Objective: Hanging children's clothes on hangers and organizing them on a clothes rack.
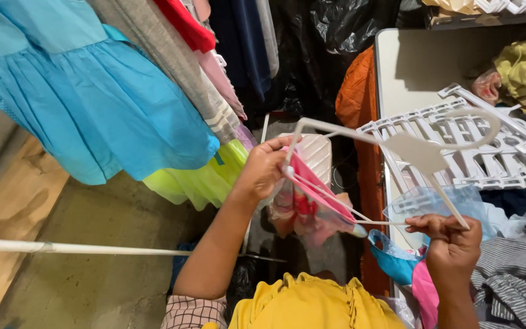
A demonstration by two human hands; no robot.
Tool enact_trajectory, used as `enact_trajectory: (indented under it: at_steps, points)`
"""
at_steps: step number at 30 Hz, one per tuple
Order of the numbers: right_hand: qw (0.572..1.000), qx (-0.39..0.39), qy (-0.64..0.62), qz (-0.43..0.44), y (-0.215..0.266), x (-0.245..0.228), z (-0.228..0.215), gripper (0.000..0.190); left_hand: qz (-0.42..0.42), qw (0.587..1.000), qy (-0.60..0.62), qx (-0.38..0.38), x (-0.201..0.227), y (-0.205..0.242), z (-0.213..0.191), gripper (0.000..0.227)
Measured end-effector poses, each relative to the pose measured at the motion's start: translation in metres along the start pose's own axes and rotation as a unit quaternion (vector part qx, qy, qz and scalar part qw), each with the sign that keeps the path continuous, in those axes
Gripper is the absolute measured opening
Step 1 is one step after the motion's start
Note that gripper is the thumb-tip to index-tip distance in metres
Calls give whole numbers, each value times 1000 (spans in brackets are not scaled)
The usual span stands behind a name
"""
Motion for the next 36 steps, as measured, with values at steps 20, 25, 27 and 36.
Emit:
enact_trajectory:
  at_steps: [20,25,27,36]
  points:
    - [975,-19,-123,186,12,174,22,45,208,976,62,14,-51,49,-41,65]
    - [869,-80,-170,457,73,229,121,26,192,977,77,48,-96,51,-64,65]
    - [870,-55,-182,455,69,253,119,23,191,976,86,61,-106,58,-68,64]
    - [886,-91,-146,431,87,303,93,20,154,950,172,210,-170,105,-171,27]
Point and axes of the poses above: each hand's wrist, its own y-axis away from the middle knuckle, its own z-axis out of the palm, x = y × z, the point moved 9 cm from there along -y, towards the middle knuckle, and after that the axes turned 2 degrees about -x, right-handed, at the moved point
